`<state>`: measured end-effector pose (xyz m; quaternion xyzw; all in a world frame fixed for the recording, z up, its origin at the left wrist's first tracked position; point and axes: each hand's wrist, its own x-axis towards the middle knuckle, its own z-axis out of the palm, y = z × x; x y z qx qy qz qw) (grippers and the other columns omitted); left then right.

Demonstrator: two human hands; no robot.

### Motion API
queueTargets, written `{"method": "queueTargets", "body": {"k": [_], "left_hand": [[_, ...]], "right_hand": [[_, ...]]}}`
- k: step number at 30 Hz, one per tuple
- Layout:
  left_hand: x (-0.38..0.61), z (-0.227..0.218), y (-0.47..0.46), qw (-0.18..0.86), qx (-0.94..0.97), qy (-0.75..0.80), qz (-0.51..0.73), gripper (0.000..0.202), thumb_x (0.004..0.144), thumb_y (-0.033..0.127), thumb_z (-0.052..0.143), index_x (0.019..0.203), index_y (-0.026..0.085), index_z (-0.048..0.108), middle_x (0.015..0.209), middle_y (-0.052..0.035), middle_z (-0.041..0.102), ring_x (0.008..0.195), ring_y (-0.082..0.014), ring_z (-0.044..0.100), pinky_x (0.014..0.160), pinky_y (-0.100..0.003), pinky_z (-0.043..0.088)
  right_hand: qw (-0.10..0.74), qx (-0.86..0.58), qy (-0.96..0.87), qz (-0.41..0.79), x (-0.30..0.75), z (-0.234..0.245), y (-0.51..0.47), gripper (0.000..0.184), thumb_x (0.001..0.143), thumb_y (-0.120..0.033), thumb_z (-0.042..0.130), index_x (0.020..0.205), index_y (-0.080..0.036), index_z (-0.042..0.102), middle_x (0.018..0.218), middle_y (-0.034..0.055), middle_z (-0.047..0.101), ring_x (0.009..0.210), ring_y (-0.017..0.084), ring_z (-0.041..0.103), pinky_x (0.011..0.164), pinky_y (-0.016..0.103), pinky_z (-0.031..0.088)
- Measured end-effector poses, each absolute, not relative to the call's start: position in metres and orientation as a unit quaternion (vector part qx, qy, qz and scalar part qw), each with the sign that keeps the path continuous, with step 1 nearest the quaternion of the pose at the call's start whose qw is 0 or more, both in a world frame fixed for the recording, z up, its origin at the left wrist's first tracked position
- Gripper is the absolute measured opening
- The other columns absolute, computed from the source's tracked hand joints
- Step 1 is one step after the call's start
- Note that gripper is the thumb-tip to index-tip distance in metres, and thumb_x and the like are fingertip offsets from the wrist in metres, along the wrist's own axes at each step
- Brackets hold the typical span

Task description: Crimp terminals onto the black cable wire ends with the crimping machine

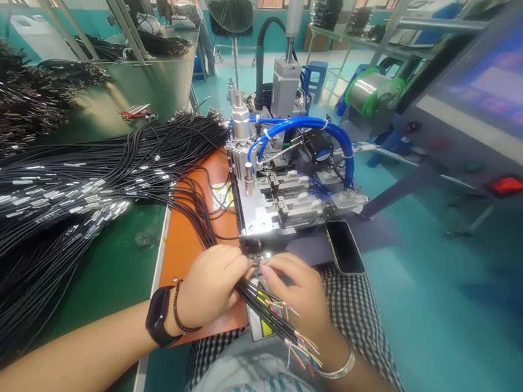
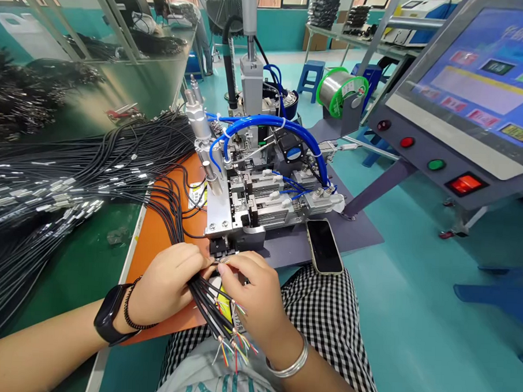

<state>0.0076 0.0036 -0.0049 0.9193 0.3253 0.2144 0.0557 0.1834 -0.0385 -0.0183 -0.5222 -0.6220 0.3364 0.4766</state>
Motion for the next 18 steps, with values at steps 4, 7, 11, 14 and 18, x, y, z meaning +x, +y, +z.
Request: {"method": "queueTargets", "body": {"k": [4,7,11,14,18], "left_hand": [[0.010,-0.005,0.003,-0.006,0.932,0.318,0.175,0.017,0.086,0.014,0.047,0.070,0.018,0.050,0.065,-0.0017,0.049,0.061,-0.0180,0.041,0.056,-0.031,0.033],[0.012,-0.005,0.000,-0.051,0.939,0.317,0.122,0.011,0.086,0.011,0.047,0.083,0.015,0.057,0.071,-0.0029,0.052,0.066,-0.0195,0.045,0.058,-0.034,0.038],[0.011,-0.007,-0.004,-0.028,0.939,0.329,0.099,0.035,0.086,0.007,0.047,0.121,0.009,0.049,0.102,-0.0095,0.058,0.088,-0.0214,0.052,0.075,-0.036,0.046],[0.009,-0.011,-0.002,-0.018,0.940,0.322,0.115,0.035,0.088,0.008,0.044,0.123,0.008,0.048,0.099,-0.0103,0.058,0.088,-0.0216,0.051,0.075,-0.036,0.048],[0.011,-0.017,0.004,0.015,0.942,0.308,0.132,0.030,0.090,0.010,0.040,0.117,0.010,0.053,0.088,-0.0089,0.056,0.080,-0.0205,0.050,0.069,-0.036,0.048]], "right_hand": [[0.464,-0.507,-0.676,0.266,0.187,-0.022,-0.033,0.012,0.087,-0.015,0.054,0.082,-0.019,0.064,0.081,0.0019,0.066,0.077,0.014,0.057,0.073,0.027,0.044],[0.390,-0.485,-0.760,0.186,0.193,-0.025,-0.026,0.017,0.090,-0.015,0.048,0.080,-0.017,0.062,0.080,0.0043,0.065,0.076,0.017,0.053,0.073,0.031,0.041],[0.360,-0.514,-0.751,0.206,0.199,-0.028,-0.019,0.014,0.089,-0.015,0.050,0.079,-0.018,0.060,0.080,0.0032,0.063,0.079,0.017,0.053,0.074,0.030,0.041],[0.364,-0.577,-0.667,0.301,0.203,-0.030,-0.018,0.010,0.085,-0.022,0.058,0.075,-0.019,0.059,0.073,-0.0008,0.059,0.073,0.014,0.053,0.067,0.026,0.041],[0.339,-0.610,-0.580,0.421,0.209,-0.035,-0.018,0.014,0.083,-0.030,0.058,0.074,-0.019,0.059,0.070,-0.0020,0.057,0.067,0.013,0.052,0.062,0.025,0.040]]}}
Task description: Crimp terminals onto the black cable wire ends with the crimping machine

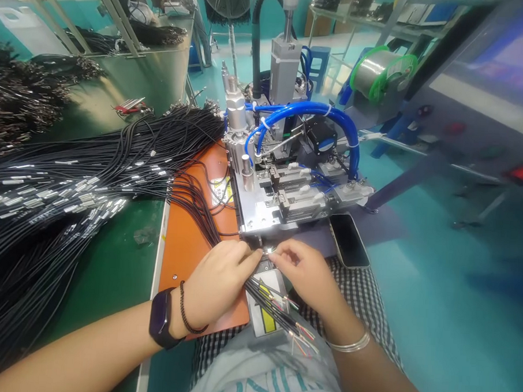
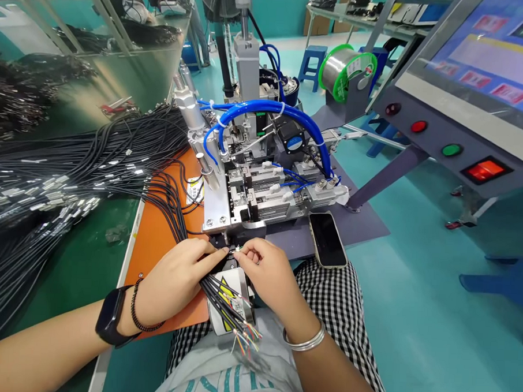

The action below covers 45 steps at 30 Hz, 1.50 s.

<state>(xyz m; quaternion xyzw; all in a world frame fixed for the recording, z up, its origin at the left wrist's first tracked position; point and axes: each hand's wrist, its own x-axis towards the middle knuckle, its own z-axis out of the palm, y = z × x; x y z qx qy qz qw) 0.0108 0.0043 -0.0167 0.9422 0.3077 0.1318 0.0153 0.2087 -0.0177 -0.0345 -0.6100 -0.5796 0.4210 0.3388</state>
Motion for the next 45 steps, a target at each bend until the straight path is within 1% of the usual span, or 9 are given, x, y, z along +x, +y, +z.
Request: {"method": "queueTargets", "body": {"k": [3,6,17,21,27,31,39,41,45], "left_hand": [[0.013,-0.017,0.008,0.040,0.943,0.305,0.126,0.033,0.090,0.008,0.038,0.119,0.014,0.053,0.087,-0.0085,0.055,0.078,-0.0198,0.049,0.067,-0.036,0.047],[0.014,-0.016,0.008,0.044,0.946,0.300,0.115,0.036,0.089,0.007,0.038,0.121,0.015,0.051,0.087,-0.0086,0.053,0.077,-0.0198,0.048,0.065,-0.036,0.046],[0.015,-0.017,0.009,0.022,0.946,0.299,0.119,0.033,0.090,0.010,0.042,0.120,0.017,0.053,0.084,-0.0073,0.052,0.074,-0.0179,0.046,0.065,-0.034,0.044],[0.015,-0.016,0.009,0.014,0.947,0.302,0.109,0.033,0.090,0.010,0.041,0.120,0.017,0.053,0.083,-0.0068,0.052,0.074,-0.0179,0.046,0.064,-0.034,0.043],[0.017,-0.013,0.007,0.007,0.948,0.310,0.066,0.040,0.090,0.010,0.040,0.127,0.021,0.049,0.084,-0.0059,0.051,0.073,-0.0183,0.044,0.064,-0.034,0.042],[0.019,-0.012,0.007,0.003,0.948,0.313,0.050,0.041,0.090,0.011,0.040,0.129,0.022,0.047,0.086,-0.0062,0.051,0.074,-0.0190,0.044,0.065,-0.034,0.041],[0.023,-0.007,0.006,-0.021,0.945,0.325,0.013,0.045,0.086,0.008,0.046,0.127,0.023,0.047,0.089,-0.0057,0.050,0.077,-0.0201,0.045,0.067,-0.035,0.041],[0.025,-0.006,0.006,-0.022,0.944,0.330,0.004,0.044,0.086,0.009,0.047,0.127,0.025,0.046,0.088,-0.0053,0.049,0.077,-0.0203,0.045,0.067,-0.035,0.041],[0.028,-0.002,0.006,-0.023,0.940,0.339,-0.019,0.044,0.086,0.011,0.047,0.127,0.027,0.045,0.087,-0.0049,0.050,0.078,-0.0211,0.046,0.065,-0.035,0.041]], "right_hand": [[0.334,-0.598,-0.542,0.486,0.212,-0.038,-0.017,0.013,0.083,-0.029,0.055,0.076,-0.019,0.059,0.071,-0.0021,0.057,0.067,0.013,0.052,0.063,0.024,0.041],[0.342,-0.588,-0.523,0.515,0.213,-0.041,-0.015,0.011,0.083,-0.026,0.053,0.078,-0.019,0.059,0.073,-0.0021,0.058,0.070,0.013,0.053,0.065,0.024,0.040],[0.393,-0.557,-0.463,0.566,0.211,-0.057,-0.009,0.008,0.077,-0.023,0.055,0.071,-0.018,0.057,0.068,-0.0037,0.054,0.067,0.011,0.049,0.063,0.023,0.038],[0.414,-0.549,-0.440,0.578,0.210,-0.058,-0.009,0.006,0.076,-0.024,0.058,0.075,-0.018,0.058,0.073,-0.0030,0.057,0.070,0.012,0.053,0.066,0.024,0.041],[0.442,-0.538,-0.436,0.570,0.208,-0.053,-0.010,0.010,0.080,-0.027,0.056,0.083,-0.019,0.061,0.081,0.0003,0.061,0.077,0.015,0.057,0.070,0.026,0.044],[0.434,-0.564,-0.467,0.525,0.208,-0.052,-0.010,0.015,0.081,-0.033,0.057,0.080,-0.019,0.062,0.082,0.0015,0.062,0.077,0.016,0.056,0.069,0.026,0.045],[0.413,-0.584,-0.490,0.499,0.209,-0.050,-0.009,0.010,0.079,-0.026,0.057,0.075,-0.018,0.061,0.076,-0.0002,0.060,0.071,0.014,0.054,0.066,0.026,0.042],[0.415,-0.578,-0.483,0.510,0.208,-0.053,-0.008,0.007,0.077,-0.024,0.057,0.074,-0.018,0.060,0.073,-0.0012,0.059,0.070,0.014,0.053,0.065,0.025,0.041],[0.420,-0.541,-0.411,0.602,0.206,-0.063,-0.005,0.008,0.076,-0.025,0.055,0.073,-0.018,0.056,0.063,-0.0045,0.051,0.057,0.010,0.045,0.053,0.022,0.035]]}}
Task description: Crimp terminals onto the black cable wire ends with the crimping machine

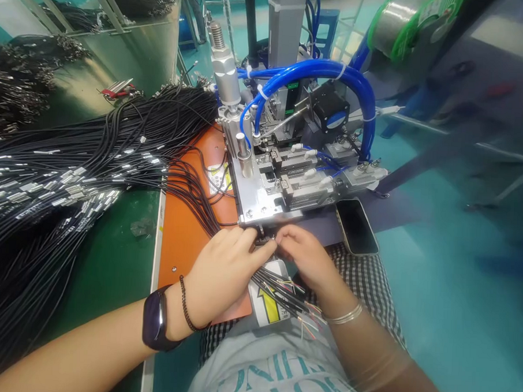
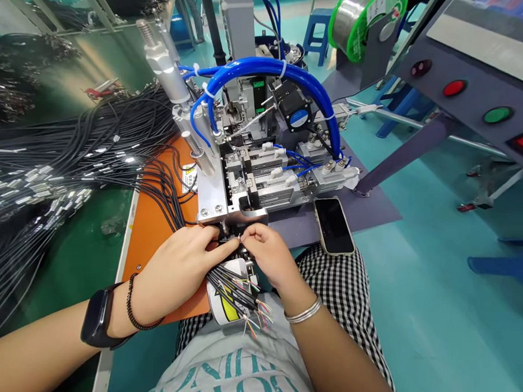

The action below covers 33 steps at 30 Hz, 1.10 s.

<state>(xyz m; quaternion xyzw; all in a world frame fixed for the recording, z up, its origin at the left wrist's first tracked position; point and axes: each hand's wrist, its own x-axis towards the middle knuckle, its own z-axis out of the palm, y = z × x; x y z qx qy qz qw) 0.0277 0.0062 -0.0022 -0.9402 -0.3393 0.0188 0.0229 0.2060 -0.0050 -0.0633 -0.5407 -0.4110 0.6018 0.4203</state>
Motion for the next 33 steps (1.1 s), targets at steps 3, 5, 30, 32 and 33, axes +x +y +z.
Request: {"method": "queueTargets", "body": {"k": [3,5,30,32,33], "left_hand": [[0.024,-0.003,0.007,0.011,-0.944,-0.331,0.010,0.040,0.088,0.011,0.044,0.126,0.025,0.046,0.089,-0.0055,0.052,0.078,-0.0204,0.048,0.067,-0.035,0.044],[0.020,-0.005,0.008,0.009,-0.946,-0.323,-0.019,0.035,0.088,0.008,0.042,0.120,0.020,0.050,0.092,-0.0069,0.055,0.080,-0.0203,0.050,0.069,-0.035,0.045],[0.012,0.006,-0.014,0.057,-0.939,-0.340,-0.002,0.033,0.075,0.010,0.054,0.108,0.006,0.058,0.080,-0.0082,0.059,0.072,-0.0238,0.053,0.063,-0.038,0.048],[0.012,0.008,-0.013,0.040,-0.938,-0.344,-0.006,0.027,0.075,0.011,0.054,0.101,0.008,0.059,0.079,-0.0078,0.059,0.071,-0.0240,0.053,0.063,-0.039,0.048],[0.011,0.008,-0.013,0.033,-0.938,-0.345,-0.007,0.024,0.075,0.011,0.054,0.099,0.009,0.059,0.079,-0.0075,0.058,0.071,-0.0240,0.053,0.063,-0.039,0.048]], "right_hand": [[0.426,-0.525,-0.382,0.630,0.205,-0.067,-0.006,0.014,0.077,-0.028,0.057,0.085,-0.017,0.061,0.067,-0.0027,0.055,0.057,0.010,0.046,0.053,0.021,0.036],[0.439,-0.520,-0.377,0.628,0.205,-0.066,-0.008,0.021,0.077,-0.029,0.058,0.094,-0.018,0.063,0.074,-0.0005,0.060,0.062,0.010,0.050,0.056,0.022,0.039],[0.308,-0.310,-0.818,0.373,0.232,-0.026,-0.028,0.029,0.087,-0.013,0.052,0.106,-0.031,0.065,0.094,0.0035,0.060,0.085,0.015,0.055,0.075,0.029,0.046],[0.315,-0.278,-0.841,0.341,0.229,-0.022,-0.033,0.033,0.088,-0.012,0.050,0.110,-0.033,0.063,0.092,0.0026,0.060,0.082,0.015,0.053,0.073,0.030,0.045],[0.330,-0.273,-0.841,0.330,0.227,-0.022,-0.034,0.033,0.088,-0.012,0.051,0.111,-0.033,0.062,0.090,0.0023,0.061,0.080,0.015,0.052,0.072,0.030,0.045]]}}
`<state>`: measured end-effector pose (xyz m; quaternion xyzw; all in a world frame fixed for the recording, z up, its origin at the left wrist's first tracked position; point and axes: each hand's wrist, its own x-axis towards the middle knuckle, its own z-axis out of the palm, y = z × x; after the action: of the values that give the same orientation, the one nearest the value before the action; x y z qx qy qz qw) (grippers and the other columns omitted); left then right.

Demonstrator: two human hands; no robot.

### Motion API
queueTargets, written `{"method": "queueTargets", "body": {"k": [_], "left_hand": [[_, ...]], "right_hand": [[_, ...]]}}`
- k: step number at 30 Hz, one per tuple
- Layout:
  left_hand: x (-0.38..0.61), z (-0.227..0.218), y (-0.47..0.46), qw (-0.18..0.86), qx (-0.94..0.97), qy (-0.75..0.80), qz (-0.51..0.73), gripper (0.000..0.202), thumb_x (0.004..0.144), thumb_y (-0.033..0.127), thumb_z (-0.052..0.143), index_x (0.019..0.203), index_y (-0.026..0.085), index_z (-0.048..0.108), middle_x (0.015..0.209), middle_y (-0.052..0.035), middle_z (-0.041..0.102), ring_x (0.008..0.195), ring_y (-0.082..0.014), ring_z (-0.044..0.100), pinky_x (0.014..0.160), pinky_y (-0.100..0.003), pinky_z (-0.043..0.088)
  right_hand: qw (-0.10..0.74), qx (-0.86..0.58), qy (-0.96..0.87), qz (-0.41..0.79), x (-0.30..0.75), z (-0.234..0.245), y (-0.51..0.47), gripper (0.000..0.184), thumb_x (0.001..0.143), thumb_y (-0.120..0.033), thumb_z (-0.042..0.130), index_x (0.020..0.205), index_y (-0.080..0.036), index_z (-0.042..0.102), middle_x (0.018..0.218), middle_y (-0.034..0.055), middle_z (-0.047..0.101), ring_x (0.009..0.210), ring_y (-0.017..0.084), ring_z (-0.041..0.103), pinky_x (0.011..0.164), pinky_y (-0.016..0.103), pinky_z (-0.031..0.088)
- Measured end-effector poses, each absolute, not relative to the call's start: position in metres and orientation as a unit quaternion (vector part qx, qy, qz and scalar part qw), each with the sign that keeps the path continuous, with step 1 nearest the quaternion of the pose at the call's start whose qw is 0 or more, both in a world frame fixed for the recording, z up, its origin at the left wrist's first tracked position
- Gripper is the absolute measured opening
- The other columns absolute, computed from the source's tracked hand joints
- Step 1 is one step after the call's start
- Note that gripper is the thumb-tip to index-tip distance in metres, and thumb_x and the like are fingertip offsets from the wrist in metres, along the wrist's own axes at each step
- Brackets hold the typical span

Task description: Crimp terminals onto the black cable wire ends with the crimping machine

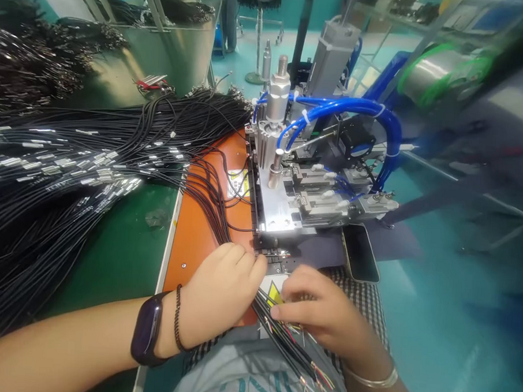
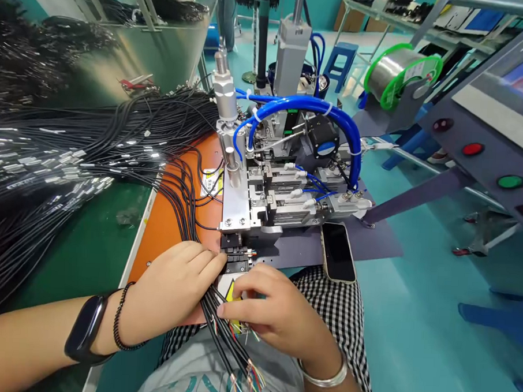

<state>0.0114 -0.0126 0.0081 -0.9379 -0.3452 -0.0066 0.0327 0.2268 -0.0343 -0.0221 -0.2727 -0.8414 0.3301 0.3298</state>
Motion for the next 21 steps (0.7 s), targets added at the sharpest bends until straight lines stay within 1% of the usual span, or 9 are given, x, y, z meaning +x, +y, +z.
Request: {"method": "queueTargets", "body": {"k": [3,5,7,9,12,16,18,21], "left_hand": [[0.010,0.007,-0.009,0.021,-0.936,-0.352,-0.007,0.021,0.079,0.011,0.050,0.098,0.011,0.059,0.081,-0.0078,0.060,0.073,-0.0242,0.054,0.065,-0.039,0.049],[0.008,0.003,-0.004,0.018,-0.933,-0.360,-0.009,0.021,0.080,0.008,0.048,0.098,0.012,0.058,0.091,-0.0103,0.062,0.082,-0.0250,0.056,0.071,-0.040,0.050],[0.005,-0.001,0.002,0.014,-0.928,-0.371,-0.017,0.022,0.079,0.007,0.049,0.098,0.011,0.058,0.106,-0.0133,0.061,0.093,-0.0259,0.055,0.080,-0.040,0.049],[0.003,-0.004,0.007,0.011,-0.923,-0.382,-0.033,0.020,0.078,0.010,0.052,0.097,0.012,0.058,0.113,-0.0141,0.059,0.097,-0.0265,0.054,0.085,-0.041,0.047],[0.002,-0.006,0.011,0.007,-0.919,-0.390,-0.052,0.017,0.079,0.015,0.054,0.095,0.013,0.059,0.109,-0.0130,0.061,0.094,-0.0266,0.054,0.082,-0.042,0.048],[0.003,-0.004,0.012,0.003,-0.918,-0.394,-0.052,0.016,0.080,0.013,0.050,0.094,0.014,0.059,0.105,-0.0117,0.061,0.093,-0.0263,0.055,0.079,-0.041,0.049],[0.003,-0.003,0.012,-0.001,-0.916,-0.398,-0.047,0.018,0.080,0.011,0.048,0.094,0.014,0.060,0.105,-0.0112,0.061,0.094,-0.0262,0.055,0.079,-0.040,0.049],[0.002,0.001,0.011,-0.013,-0.917,-0.396,-0.044,0.018,0.081,0.010,0.046,0.092,0.015,0.060,0.103,-0.0096,0.062,0.096,-0.0261,0.055,0.080,-0.041,0.048]], "right_hand": [[0.377,-0.274,-0.827,0.313,0.218,-0.028,-0.037,0.030,0.089,-0.014,0.052,0.111,-0.030,0.062,0.087,0.0023,0.063,0.079,0.016,0.053,0.073,0.033,0.044],[0.385,-0.289,-0.821,0.306,0.213,-0.033,-0.037,0.029,0.087,-0.013,0.054,0.111,-0.028,0.061,0.091,0.0030,0.066,0.083,0.017,0.054,0.074,0.034,0.045],[0.383,-0.309,-0.819,0.296,0.209,-0.037,-0.036,0.030,0.085,-0.010,0.055,0.111,-0.026,0.062,0.096,0.0033,0.067,0.087,0.017,0.056,0.077,0.034,0.046],[0.387,-0.324,-0.814,0.288,0.206,-0.040,-0.033,0.031,0.085,-0.009,0.056,0.110,-0.025,0.062,0.097,0.0033,0.068,0.090,0.017,0.057,0.080,0.035,0.046],[0.409,-0.337,-0.799,0.285,0.204,-0.040,-0.029,0.031,0.084,-0.008,0.057,0.111,-0.024,0.062,0.097,0.0037,0.068,0.092,0.017,0.058,0.083,0.036,0.046],[0.422,-0.342,-0.775,0.323,0.206,-0.037,-0.026,0.031,0.085,-0.007,0.055,0.109,-0.025,0.063,0.098,0.0038,0.067,0.092,0.016,0.058,0.083,0.035,0.048],[0.437,-0.353,-0.750,0.349,0.207,-0.038,-0.027,0.029,0.084,-0.008,0.057,0.107,-0.025,0.065,0.097,0.0039,0.067,0.091,0.017,0.059,0.081,0.035,0.049],[0.491,-0.373,-0.704,0.353,0.208,-0.043,-0.028,0.024,0.081,-0.009,0.062,0.099,-0.024,0.066,0.088,0.0031,0.066,0.085,0.017,0.059,0.076,0.035,0.049]]}}
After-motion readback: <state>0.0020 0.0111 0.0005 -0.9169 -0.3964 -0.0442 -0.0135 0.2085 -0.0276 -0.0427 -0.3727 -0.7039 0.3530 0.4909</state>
